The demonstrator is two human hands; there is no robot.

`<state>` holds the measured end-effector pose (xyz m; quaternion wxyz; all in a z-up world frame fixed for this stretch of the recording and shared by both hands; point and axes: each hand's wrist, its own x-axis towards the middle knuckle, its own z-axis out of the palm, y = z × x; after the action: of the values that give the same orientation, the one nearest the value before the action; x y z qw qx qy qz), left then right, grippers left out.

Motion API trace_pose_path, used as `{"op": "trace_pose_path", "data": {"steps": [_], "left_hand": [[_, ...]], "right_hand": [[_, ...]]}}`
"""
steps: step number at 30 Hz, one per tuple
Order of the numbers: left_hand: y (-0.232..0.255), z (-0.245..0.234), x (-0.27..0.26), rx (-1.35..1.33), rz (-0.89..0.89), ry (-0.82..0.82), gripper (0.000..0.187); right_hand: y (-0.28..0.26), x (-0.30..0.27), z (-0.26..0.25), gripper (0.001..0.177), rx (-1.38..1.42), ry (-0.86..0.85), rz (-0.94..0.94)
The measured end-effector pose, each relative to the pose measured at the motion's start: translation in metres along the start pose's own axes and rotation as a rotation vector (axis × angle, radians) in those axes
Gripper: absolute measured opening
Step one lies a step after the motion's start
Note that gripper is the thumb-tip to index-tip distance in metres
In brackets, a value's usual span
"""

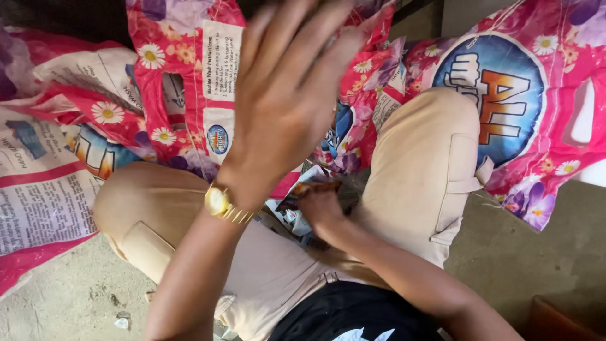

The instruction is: Organizing and stocking spice packets and snack items on a lower retail shelf while sitting on the floor.

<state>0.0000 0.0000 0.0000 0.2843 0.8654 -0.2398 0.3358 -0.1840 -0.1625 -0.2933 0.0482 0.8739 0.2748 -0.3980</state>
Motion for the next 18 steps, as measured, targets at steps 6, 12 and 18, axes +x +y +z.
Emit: {"op": "trace_pose_path", "data": {"steps": [6,12,18], "left_hand": [[-0.041,0.016,-0.127,-0.838,-0.816,-0.502,0.044],[-0.037,0.046,-0.164,-1.275,-0.599,-0.889,0.073],[-0.024,0.056,-0.158,-1.366,-0.781,-0.804,0.057]], "right_hand": [[0.074,-0.099,-0.184,0.037,0.429,0.204,-0.136],[0.095,-0.143,-0.249,0.028,0.648,0.528,-0.296],[0.099,-0.151,-0.235,0.02,0.925,0.754,-0.221]]}}
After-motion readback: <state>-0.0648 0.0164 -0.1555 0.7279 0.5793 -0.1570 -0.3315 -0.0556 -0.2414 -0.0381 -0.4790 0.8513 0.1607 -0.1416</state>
